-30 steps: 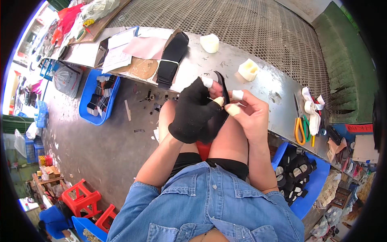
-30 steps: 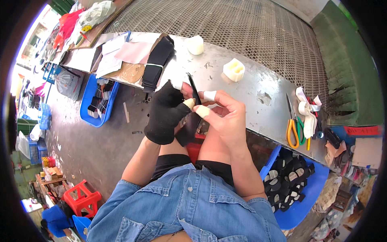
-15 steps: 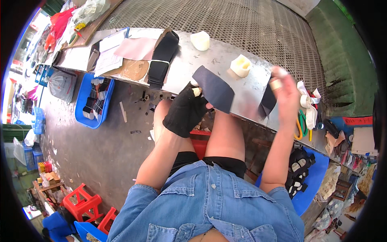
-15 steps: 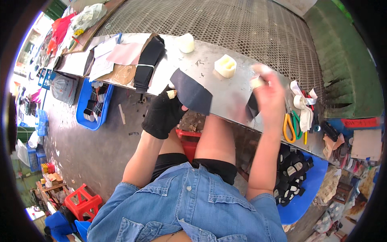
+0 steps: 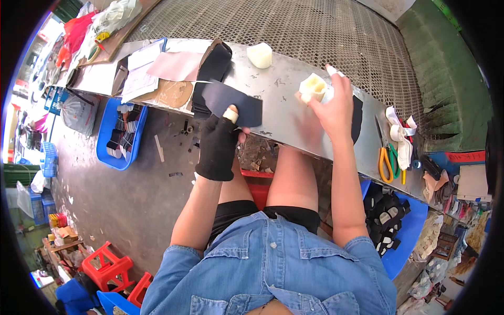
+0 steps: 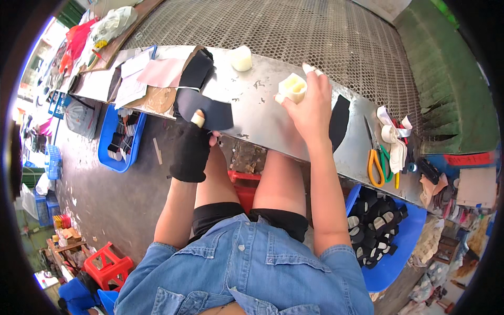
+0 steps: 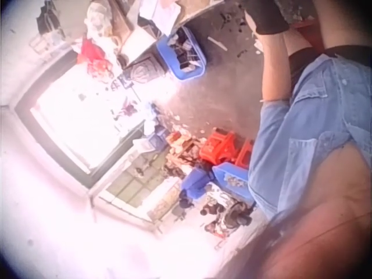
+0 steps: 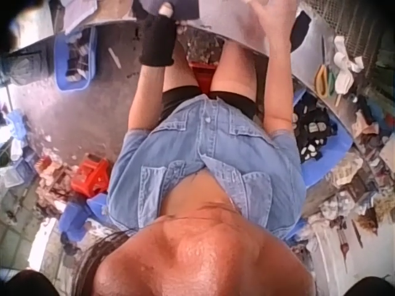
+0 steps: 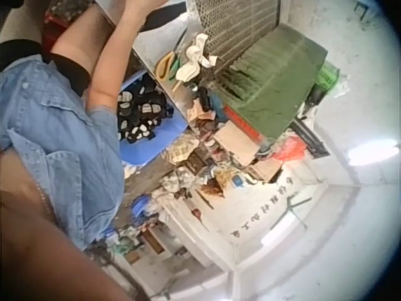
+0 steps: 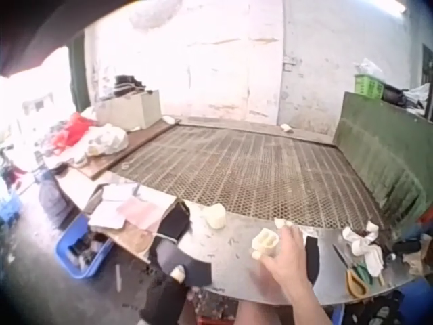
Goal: The person is manually assembling shoe components by inserting foam pieces into outer fabric shells.
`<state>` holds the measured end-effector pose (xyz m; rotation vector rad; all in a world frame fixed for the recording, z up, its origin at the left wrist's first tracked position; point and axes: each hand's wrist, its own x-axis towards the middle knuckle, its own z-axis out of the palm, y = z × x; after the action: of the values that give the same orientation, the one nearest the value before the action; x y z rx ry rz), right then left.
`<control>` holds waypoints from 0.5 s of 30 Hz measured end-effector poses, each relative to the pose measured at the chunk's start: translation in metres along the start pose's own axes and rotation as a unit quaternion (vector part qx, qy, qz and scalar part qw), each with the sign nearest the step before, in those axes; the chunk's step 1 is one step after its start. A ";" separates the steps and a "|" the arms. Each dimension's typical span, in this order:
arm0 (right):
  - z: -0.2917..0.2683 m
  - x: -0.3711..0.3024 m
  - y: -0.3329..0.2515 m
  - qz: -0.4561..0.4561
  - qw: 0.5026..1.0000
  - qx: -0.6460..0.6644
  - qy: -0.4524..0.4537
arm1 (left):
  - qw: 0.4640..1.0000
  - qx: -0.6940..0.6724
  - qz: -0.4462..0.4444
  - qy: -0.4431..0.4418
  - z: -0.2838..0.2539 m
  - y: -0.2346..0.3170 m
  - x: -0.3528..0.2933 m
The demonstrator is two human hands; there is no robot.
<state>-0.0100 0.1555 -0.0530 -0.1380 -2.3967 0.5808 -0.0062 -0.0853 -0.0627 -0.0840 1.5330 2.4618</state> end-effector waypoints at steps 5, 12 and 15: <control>0.027 -0.010 0.020 0.063 0.985 0.156 -0.026 | 0.989 -0.147 -0.024 0.003 -0.013 0.006 0.018; -0.027 -0.051 -0.076 -0.074 0.852 0.476 -0.206 | 0.965 -0.201 -0.139 -0.098 0.014 0.001 0.020; -0.044 -0.063 -0.082 -0.011 0.900 0.416 -0.134 | 0.935 -0.286 -0.165 -0.128 0.029 -0.004 0.019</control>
<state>0.0708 0.0835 -0.0234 0.3629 -2.1726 1.6337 -0.0214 -0.0544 -0.0564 -0.1050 0.6063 2.4349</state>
